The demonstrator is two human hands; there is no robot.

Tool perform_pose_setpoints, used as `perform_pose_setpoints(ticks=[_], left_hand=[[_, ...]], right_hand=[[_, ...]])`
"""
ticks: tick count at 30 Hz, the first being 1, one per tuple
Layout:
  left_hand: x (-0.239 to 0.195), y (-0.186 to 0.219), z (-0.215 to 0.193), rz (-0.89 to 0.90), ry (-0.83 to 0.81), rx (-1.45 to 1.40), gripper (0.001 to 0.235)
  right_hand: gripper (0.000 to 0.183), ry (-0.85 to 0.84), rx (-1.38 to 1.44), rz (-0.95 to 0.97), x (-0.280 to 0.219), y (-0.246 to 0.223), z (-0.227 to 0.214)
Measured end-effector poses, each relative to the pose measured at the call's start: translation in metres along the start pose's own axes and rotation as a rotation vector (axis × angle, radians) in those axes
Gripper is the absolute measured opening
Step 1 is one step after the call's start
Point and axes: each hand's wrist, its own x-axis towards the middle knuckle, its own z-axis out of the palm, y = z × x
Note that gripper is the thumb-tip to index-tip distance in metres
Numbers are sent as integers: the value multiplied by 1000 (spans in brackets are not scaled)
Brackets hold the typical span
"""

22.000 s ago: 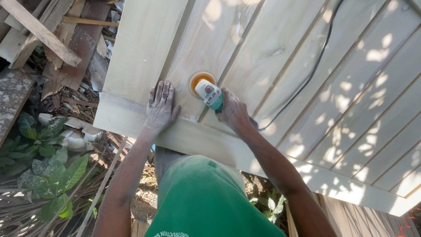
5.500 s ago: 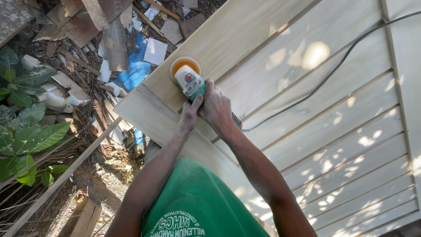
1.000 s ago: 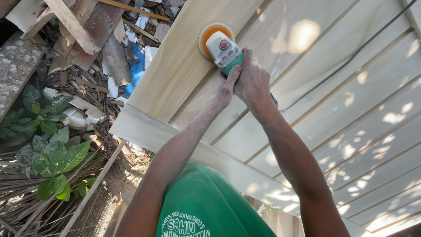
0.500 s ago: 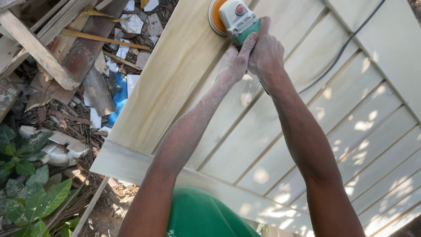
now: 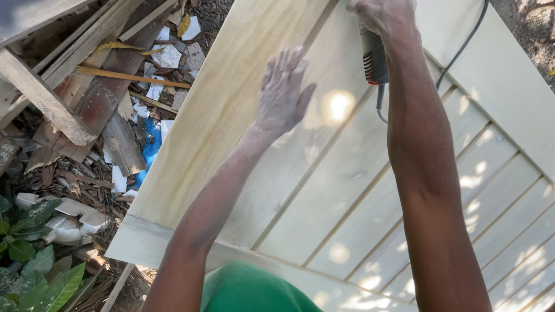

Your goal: The person uses an orbital sander to smooth the surface of a large wooden door or panel. They systematically move the sander across the flat panels and raised frames, covering the entire surface area.

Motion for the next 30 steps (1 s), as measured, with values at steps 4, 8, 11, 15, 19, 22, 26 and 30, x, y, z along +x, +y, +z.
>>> perform_pose_setpoints(ticks=[4,8,11,15,19,22,26,30], left_hand=[[-94,-58,-41,5,-106,166,78],[-180,-82,-83,-129,-222,274,88],[-232,-99,-103,-184,-209,279,95],[-302,-115,-118,-297,-174,311,100],[-370,-124,-136,-360,-158,326,103],[-423,-128,-151,-423,-139,337,103],[-469,-146,-165,-448,-74,378,98],[-493,-160,-183,-586,-124,387,74]], right_hand=[[55,-12,32,2,-6,-16,3],[51,-40,24,-58,-35,-45,18],[48,-67,17,-119,-73,-73,35],[85,-45,3,-230,-132,-117,68],[81,-198,-26,-212,-203,-153,93],[71,-290,-32,-294,-267,-174,115],[67,-299,-38,-458,-345,-199,153],[79,-444,-100,-503,-423,-218,184]])
